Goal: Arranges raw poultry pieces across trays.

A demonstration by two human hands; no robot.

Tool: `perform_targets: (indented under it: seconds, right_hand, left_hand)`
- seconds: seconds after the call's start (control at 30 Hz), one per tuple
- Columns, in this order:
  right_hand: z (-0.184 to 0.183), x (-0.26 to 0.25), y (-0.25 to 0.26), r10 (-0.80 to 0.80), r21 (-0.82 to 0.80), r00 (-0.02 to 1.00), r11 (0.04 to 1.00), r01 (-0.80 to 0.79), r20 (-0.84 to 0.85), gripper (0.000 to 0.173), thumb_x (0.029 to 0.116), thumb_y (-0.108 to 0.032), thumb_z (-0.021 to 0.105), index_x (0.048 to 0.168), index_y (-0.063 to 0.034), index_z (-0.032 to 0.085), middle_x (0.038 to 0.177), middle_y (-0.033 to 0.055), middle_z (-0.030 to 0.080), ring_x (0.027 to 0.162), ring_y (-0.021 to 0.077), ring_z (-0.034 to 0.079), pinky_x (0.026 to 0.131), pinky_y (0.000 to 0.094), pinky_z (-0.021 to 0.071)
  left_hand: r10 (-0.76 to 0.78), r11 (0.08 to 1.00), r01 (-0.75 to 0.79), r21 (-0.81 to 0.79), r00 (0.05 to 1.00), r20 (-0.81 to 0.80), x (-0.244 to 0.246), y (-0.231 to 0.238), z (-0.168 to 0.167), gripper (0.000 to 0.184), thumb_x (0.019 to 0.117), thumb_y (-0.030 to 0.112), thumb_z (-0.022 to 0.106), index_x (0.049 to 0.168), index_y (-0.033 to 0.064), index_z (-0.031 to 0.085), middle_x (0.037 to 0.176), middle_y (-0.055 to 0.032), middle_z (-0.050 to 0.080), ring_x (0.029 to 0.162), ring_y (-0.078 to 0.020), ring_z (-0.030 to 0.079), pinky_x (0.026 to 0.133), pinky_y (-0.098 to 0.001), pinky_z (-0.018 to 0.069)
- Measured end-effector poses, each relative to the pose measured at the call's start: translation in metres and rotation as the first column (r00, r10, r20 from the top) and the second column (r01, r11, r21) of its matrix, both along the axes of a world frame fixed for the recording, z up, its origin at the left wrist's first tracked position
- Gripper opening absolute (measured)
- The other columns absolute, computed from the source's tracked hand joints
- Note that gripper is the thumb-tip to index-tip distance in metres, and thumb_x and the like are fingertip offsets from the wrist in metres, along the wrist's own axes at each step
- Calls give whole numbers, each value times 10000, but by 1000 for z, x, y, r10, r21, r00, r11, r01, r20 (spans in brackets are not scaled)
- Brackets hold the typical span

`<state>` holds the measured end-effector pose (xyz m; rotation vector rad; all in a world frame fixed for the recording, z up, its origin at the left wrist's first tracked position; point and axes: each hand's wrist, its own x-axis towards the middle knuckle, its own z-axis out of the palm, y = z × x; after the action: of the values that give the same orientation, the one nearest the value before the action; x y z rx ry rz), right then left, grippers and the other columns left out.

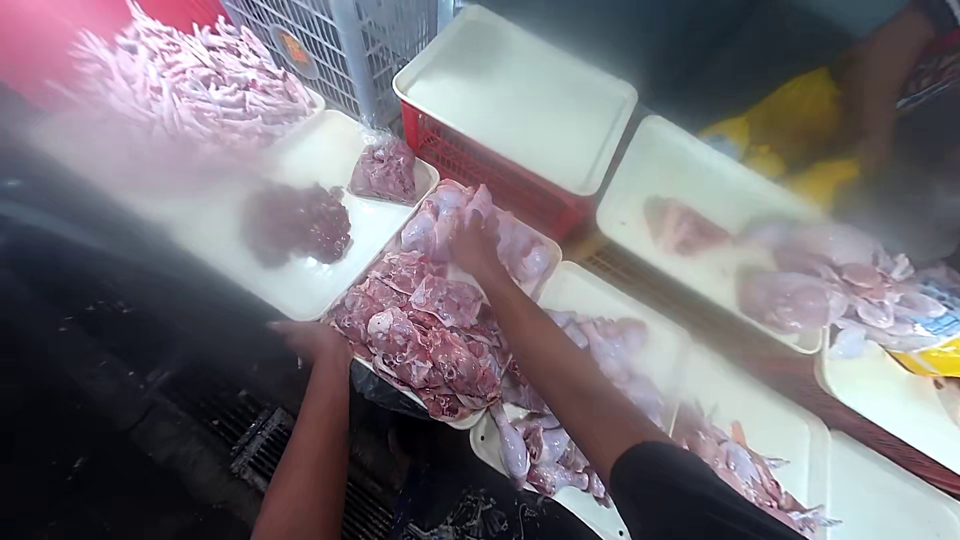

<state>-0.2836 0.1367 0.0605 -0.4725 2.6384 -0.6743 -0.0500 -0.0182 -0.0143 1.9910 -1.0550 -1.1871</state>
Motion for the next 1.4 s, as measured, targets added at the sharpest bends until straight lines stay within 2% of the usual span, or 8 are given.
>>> perform_targets:
  seconds: [0.1, 0.27, 0.4, 0.57, 0.93, 1.03, 1.17, 1.4]
  right_hand:
    - [-12, 9, -14, 198, 6, 947, 979, -203, -254, 615, 940, -201, 665, 1527, -263, 491, 1583, 231, 378, 1285, 492, 521, 910, 637, 536]
    - [-40, 3, -22, 403, 179, 859, 914, -364, -315, 559, 964, -244, 653, 1507, -189, 532, 1630, 71, 407, 1490, 355, 371, 1129, 632, 378]
    - [-26, 10, -19, 400, 210, 881, 911, -354, -252, 649, 957, -375, 697, 1533, -155, 495, 1635, 115, 375, 1429, 403, 402, 1037, 641, 427]
    - [-9, 42, -18, 427, 198, 904, 883, -426, 42, 320, 1001, -204, 580, 1261, -48, 680, 1305, 198, 630, 1185, 387, 634, 912, 614, 548]
    - [-9, 35, -11, 621, 203, 764, 737, -645, 174, 327, 1053, -258, 520, 1226, -68, 722, 1251, 180, 692, 1226, 377, 627, 998, 626, 497]
    - [5, 14, -17, 431, 179, 902, 886, -429, 28, 276, 1045, -257, 533, 1205, -118, 709, 1232, 194, 683, 1151, 400, 658, 893, 647, 538]
    - [-11, 2, -29, 122, 167, 992, 979, -116, -24, 516, 980, -303, 649, 1484, -273, 545, 1462, 284, 455, 1076, 434, 657, 832, 582, 583]
    - [-16, 32, -38, 89, 58, 995, 994, -92, 49, 513, 999, -219, 618, 1484, -96, 506, 1473, 327, 458, 1197, 473, 616, 909, 606, 569]
  left_hand:
    - [-15, 1000, 15, -3, 1000, -21, 0, 0, 3, 833, 1082, 608, 113, 1353, -34, 568, 1296, -242, 637, 1197, -344, 629, 973, -534, 516]
    - [-17, 1000, 17, -12, 999, -30, -1, 3, 2, 818, 1089, 592, 136, 1365, -57, 550, 1294, -261, 627, 1182, -339, 628, 960, -529, 514]
    - [-31, 999, 31, -12, 999, -8, 2, 5, 6, 814, 1092, 583, 131, 1348, -61, 558, 1281, -264, 631, 1176, -341, 629, 951, -532, 514]
    - [-16, 1000, 15, -5, 999, -32, 2, 2, 0, 827, 1083, 596, 96, 1385, -34, 538, 1320, -239, 624, 1229, -335, 612, 998, -528, 507]
    - [1, 1000, -2, -18, 998, -61, 0, -1, 0, 828, 1078, 617, 124, 1365, -30, 553, 1285, -226, 644, 1200, -324, 630, 971, -525, 518]
    - [8, 1000, -9, -22, 998, -67, -1, -3, 1, 829, 1076, 626, 138, 1342, -31, 567, 1243, -232, 655, 1150, -329, 649, 935, -530, 530]
    - [3, 1000, -5, -20, 996, -85, -1, 1, 0, 827, 1074, 632, 141, 1352, -24, 560, 1255, -225, 651, 1156, -319, 646, 934, -526, 531]
    - [-49, 998, 49, -28, 999, -15, 5, 4, 1, 822, 1091, 586, 131, 1355, -64, 559, 1270, -273, 635, 1145, -357, 642, 933, -550, 527]
